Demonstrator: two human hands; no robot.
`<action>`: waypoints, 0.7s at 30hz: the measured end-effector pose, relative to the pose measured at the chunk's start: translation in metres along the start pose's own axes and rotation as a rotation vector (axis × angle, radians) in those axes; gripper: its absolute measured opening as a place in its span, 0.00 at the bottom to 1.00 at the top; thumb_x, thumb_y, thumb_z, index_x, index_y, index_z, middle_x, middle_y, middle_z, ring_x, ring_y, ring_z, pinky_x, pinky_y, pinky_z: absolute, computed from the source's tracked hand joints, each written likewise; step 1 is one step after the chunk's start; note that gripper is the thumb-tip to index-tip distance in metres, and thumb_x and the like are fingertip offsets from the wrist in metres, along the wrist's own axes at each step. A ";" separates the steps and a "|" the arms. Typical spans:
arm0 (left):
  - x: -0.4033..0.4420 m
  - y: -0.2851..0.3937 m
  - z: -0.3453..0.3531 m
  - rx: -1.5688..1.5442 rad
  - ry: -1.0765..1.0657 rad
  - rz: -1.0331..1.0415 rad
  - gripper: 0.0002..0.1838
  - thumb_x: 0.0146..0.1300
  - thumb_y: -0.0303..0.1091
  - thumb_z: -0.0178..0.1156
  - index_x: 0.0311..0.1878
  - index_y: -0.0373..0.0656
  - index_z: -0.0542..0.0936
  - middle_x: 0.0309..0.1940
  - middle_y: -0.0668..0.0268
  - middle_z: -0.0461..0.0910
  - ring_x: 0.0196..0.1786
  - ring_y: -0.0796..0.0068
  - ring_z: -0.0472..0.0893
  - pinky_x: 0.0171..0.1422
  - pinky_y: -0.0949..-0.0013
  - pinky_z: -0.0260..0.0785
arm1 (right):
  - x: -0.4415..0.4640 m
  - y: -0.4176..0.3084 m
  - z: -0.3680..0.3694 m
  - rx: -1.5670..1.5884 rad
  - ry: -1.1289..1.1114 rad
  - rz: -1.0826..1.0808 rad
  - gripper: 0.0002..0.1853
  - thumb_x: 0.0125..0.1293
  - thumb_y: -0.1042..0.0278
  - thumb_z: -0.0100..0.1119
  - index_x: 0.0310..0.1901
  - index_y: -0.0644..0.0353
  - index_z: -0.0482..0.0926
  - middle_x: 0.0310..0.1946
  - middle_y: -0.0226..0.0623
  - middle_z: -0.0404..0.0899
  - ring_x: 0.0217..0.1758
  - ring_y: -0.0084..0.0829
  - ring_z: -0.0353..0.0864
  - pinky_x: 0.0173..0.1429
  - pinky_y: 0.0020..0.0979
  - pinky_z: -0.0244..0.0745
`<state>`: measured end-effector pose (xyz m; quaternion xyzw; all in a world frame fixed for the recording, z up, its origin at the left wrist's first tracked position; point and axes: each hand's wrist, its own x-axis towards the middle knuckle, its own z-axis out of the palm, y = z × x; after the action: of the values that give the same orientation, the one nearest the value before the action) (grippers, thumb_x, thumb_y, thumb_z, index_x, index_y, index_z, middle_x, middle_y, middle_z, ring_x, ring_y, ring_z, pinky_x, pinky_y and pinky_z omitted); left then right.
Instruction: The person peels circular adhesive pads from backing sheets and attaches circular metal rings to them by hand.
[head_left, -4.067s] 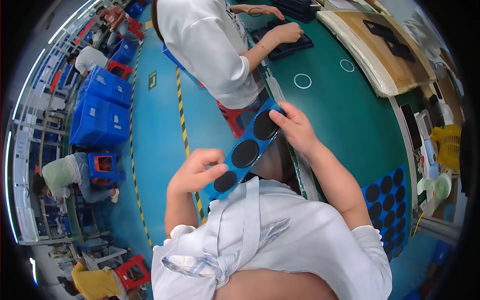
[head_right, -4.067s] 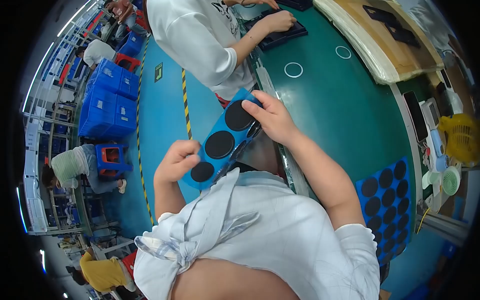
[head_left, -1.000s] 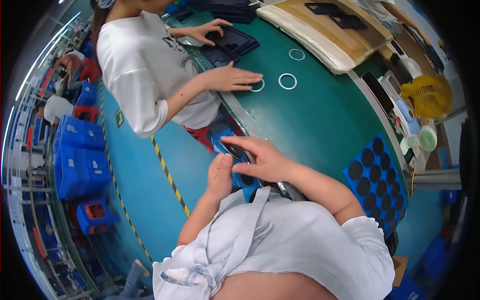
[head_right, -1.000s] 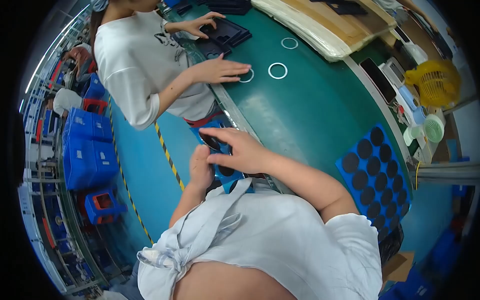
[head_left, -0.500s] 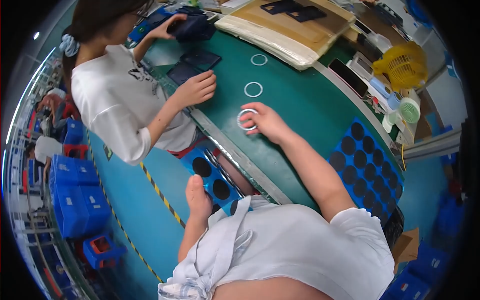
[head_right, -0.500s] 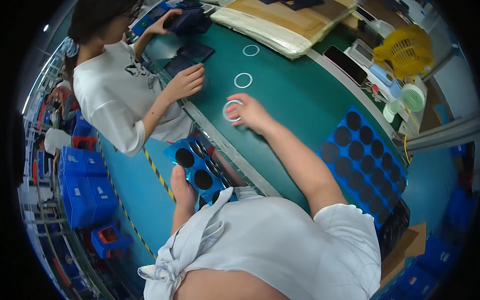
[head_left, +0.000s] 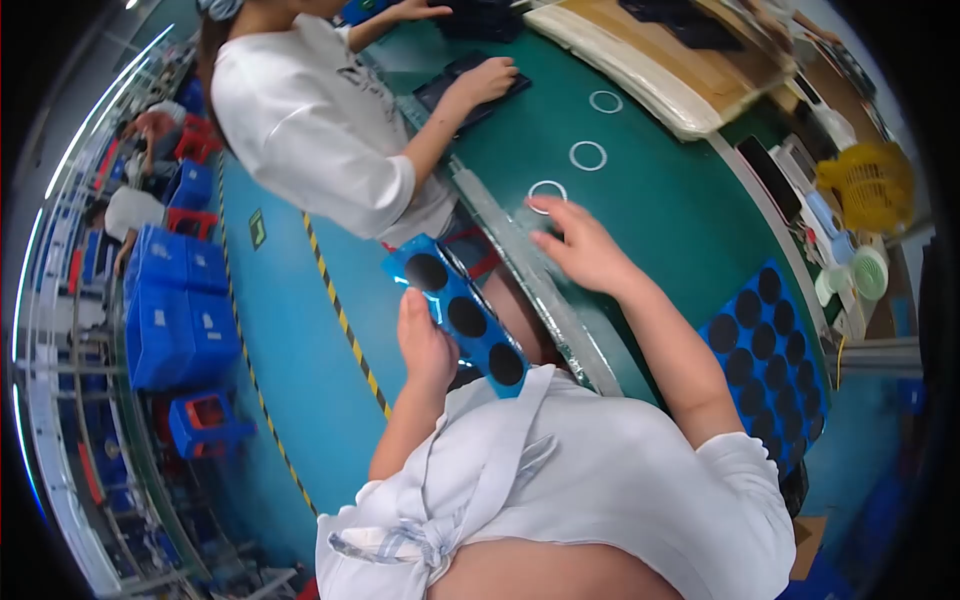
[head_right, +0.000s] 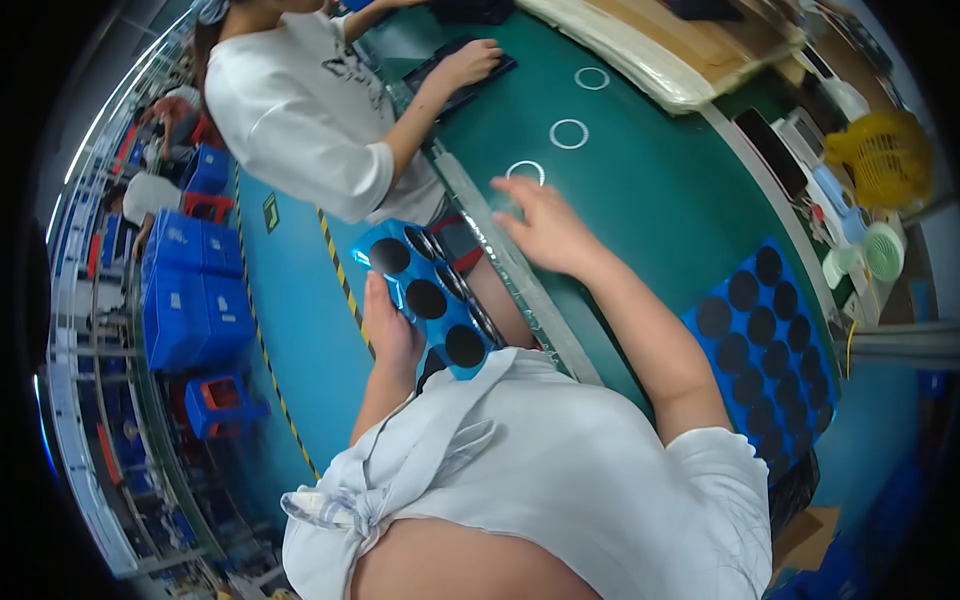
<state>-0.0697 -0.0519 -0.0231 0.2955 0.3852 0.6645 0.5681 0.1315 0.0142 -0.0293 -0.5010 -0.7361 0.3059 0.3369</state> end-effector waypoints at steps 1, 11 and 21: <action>0.000 0.002 0.002 -0.019 -0.038 0.004 0.16 0.64 0.42 0.39 0.44 0.40 0.67 0.38 0.64 0.72 0.40 0.76 0.72 0.44 0.73 0.66 | -0.005 -0.021 0.000 0.220 -0.170 -0.010 0.23 0.56 0.64 0.51 0.54 0.59 0.63 0.51 0.43 0.67 0.54 0.36 0.66 0.54 0.31 0.63; -0.007 0.007 -0.002 -0.064 0.058 0.238 0.18 0.64 0.46 0.38 0.43 0.40 0.65 0.36 0.62 0.72 0.37 0.73 0.73 0.45 0.69 0.66 | -0.031 -0.059 0.038 0.567 -0.598 -0.007 0.46 0.43 0.66 0.64 0.62 0.57 0.46 0.52 0.45 0.63 0.56 0.36 0.63 0.57 0.29 0.58; 0.020 0.013 -0.018 0.315 0.073 0.156 0.13 0.64 0.43 0.41 0.34 0.44 0.68 0.22 0.74 0.68 0.22 0.87 0.64 0.25 0.83 0.56 | -0.019 -0.021 0.058 0.842 -0.683 0.224 0.40 0.49 0.63 0.62 0.60 0.66 0.50 0.54 0.45 0.61 0.58 0.34 0.59 0.60 0.29 0.54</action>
<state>-0.0951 -0.0366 -0.0222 0.3854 0.4809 0.6482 0.4472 0.0788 -0.0165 -0.0500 -0.2704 -0.5598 0.7530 0.2157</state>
